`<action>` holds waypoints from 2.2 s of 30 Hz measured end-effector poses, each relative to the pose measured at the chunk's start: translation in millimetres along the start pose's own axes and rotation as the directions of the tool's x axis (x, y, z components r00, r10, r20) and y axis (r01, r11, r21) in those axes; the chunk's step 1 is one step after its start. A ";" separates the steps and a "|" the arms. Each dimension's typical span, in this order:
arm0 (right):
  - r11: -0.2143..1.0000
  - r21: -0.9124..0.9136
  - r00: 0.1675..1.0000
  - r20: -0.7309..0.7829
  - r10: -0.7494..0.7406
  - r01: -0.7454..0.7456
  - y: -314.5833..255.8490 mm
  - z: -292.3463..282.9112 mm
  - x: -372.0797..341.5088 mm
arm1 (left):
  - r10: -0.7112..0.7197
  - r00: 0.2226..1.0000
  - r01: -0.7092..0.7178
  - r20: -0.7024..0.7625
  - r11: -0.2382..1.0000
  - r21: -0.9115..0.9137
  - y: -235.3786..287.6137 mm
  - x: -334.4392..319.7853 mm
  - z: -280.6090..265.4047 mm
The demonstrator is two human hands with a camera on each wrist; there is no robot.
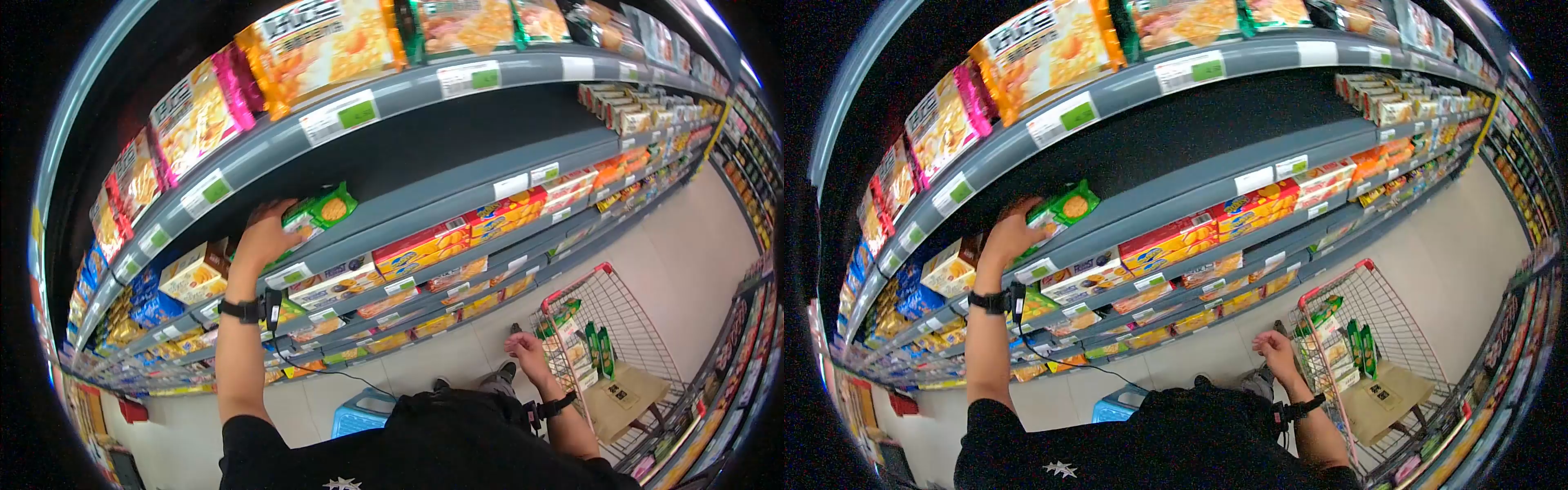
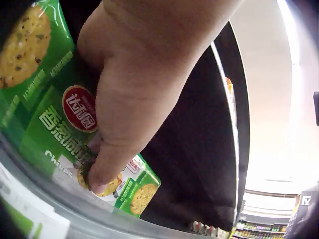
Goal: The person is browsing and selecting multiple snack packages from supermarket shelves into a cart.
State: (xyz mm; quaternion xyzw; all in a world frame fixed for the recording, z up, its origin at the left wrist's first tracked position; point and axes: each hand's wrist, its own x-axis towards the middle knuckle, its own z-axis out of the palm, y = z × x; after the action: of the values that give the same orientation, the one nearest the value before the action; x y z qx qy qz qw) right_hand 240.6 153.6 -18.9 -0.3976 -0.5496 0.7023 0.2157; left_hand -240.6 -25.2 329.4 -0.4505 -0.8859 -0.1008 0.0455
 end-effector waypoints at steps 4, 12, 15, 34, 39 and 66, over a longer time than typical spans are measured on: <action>0.998 -0.003 0.995 0.071 -0.066 0.066 -8.7 2.9 5.2 | 0.303 0.913 -0.336 -0.273 0.938 -0.082 47.9 -19.0 -9.6; 0.968 0.181 0.916 0.332 -0.227 0.174 -81.2 -10.2 5.9 | 0.637 0.770 -0.521 0.034 0.659 -0.543 203.6 -73.5 38.8; 0.924 0.377 0.923 0.333 -0.194 0.058 -101.3 -34.5 -0.9 | 0.701 0.652 -0.245 0.288 0.555 -0.795 241.2 -82.9 142.1; 0.926 0.377 1.000 0.014 0.000 -0.005 -86.8 -273.4 -12.8 | 0.668 0.197 0.369 0.718 0.628 -0.685 423.8 -79.5 272.8; 0.946 0.322 0.995 -0.104 0.012 0.022 -76.5 -296.4 -14.1 | 0.705 0.073 0.511 0.705 0.581 -0.634 436.7 -80.6 278.4; 0.942 0.336 0.992 -0.123 0.035 0.009 -92.1 -299.1 -5.0 | 0.667 0.042 0.429 0.743 0.660 -0.617 450.2 -64.5 271.1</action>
State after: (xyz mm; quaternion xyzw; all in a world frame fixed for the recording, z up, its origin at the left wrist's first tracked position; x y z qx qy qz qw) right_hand 469.2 357.3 45.7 -0.4028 -0.4044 0.7602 0.3103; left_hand 163.7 241.8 115.8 -0.4458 -0.4783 -0.1020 -0.7497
